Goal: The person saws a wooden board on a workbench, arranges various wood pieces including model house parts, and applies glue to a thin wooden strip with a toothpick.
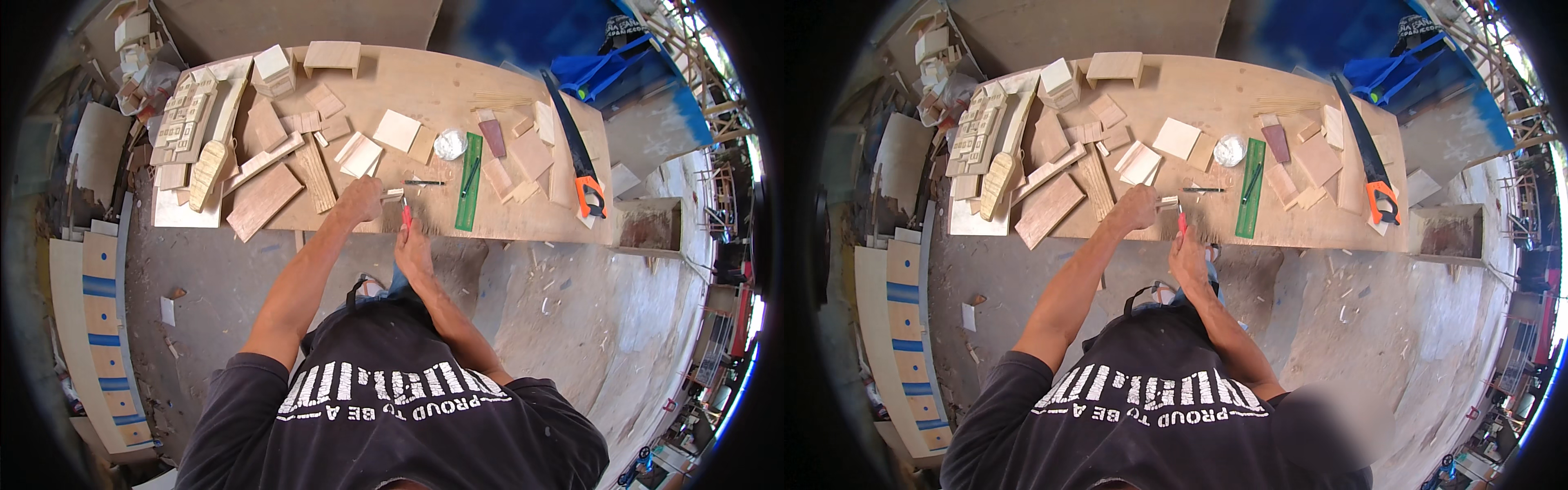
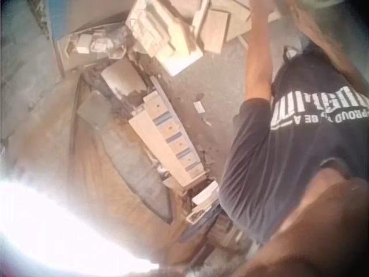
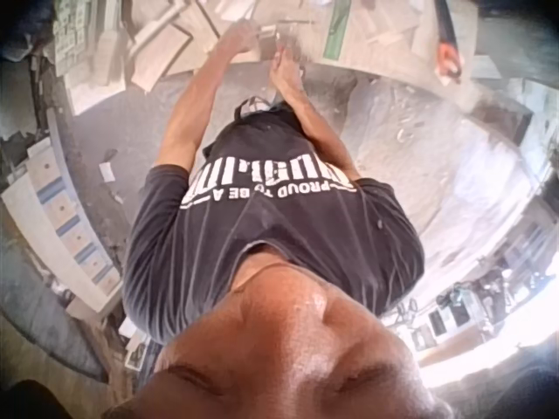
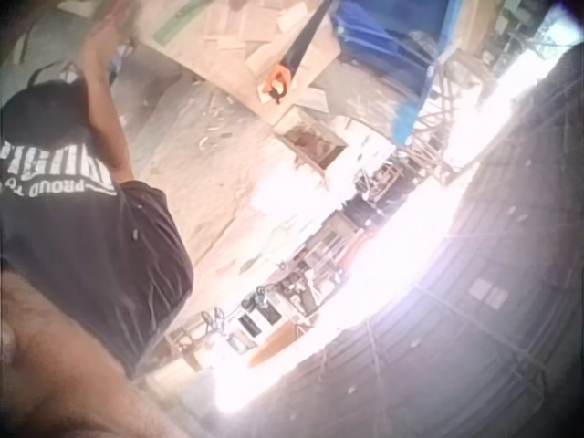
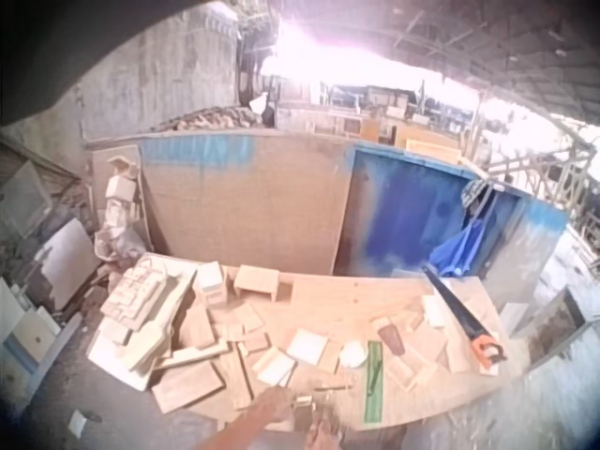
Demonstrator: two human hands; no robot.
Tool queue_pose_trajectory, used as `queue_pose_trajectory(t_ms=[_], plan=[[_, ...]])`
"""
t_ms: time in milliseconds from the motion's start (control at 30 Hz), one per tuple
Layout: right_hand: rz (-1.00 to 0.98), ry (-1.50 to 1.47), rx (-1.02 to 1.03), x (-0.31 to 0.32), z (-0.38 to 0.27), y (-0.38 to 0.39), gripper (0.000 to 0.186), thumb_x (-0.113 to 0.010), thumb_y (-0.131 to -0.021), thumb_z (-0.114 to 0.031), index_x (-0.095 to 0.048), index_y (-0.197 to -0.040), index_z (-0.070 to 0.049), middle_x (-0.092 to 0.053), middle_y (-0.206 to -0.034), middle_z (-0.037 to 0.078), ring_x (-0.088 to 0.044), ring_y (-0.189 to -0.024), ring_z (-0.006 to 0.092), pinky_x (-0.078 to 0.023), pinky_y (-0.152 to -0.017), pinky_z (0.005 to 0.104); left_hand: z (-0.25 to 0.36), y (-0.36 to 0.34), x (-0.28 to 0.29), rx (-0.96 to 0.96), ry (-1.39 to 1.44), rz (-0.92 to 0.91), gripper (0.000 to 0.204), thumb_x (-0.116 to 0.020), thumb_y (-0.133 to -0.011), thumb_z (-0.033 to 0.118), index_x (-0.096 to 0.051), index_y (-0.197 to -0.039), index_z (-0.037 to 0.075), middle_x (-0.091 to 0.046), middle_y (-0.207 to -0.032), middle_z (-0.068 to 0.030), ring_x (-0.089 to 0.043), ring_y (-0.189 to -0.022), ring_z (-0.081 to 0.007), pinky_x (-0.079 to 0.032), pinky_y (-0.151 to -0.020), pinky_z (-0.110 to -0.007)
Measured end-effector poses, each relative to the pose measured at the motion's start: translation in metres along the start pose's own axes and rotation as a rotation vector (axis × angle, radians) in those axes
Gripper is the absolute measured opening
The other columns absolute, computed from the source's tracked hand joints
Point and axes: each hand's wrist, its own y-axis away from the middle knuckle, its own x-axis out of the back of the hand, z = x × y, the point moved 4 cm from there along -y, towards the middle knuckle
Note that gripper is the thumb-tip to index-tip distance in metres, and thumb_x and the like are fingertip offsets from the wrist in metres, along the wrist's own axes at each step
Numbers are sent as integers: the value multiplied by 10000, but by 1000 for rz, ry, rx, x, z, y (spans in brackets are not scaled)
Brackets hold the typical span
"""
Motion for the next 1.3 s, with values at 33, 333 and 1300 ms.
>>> queue_pose_trajectory(t_ms=[33, 333, 1300], plan=[[2, 13, 4, -3, 5, -1, 193, -497, -987, -153, -475, -1043, 30, -619, -779, 345, -634, -770, 520, -466, -628, 579, 0, 1, 0, -3, 0, 7, 201, -674, -786, 113, -694, -845, -77, -678, -894, -303, -683, -885, -435, -556, -808, -473], [2, 20, 44, -7, 7, -1, 209, -496, -977, -150, -468, -1017, 54, -621, -799, 358, -629, -785, 537, -474, -658, 601, -2, 3, 1, 9, -18, 2, 228, -708, -788, 144, -700, -829, -79, -675, -873, -308, -687, -874, -430, -557, -812, -471], [-25, 23, 16, -14, 19, -9, 200, -495, -956, -114, -466, -1029, 71, -616, -844, 381, -608, -816, 566, -469, -692, 625, -7, -3, -10, -1, -7, 21, 180, -718, -795, 145, -702, -857, -23, -682, -860, -261, -678, -879, -429, -544, -816, -479]])
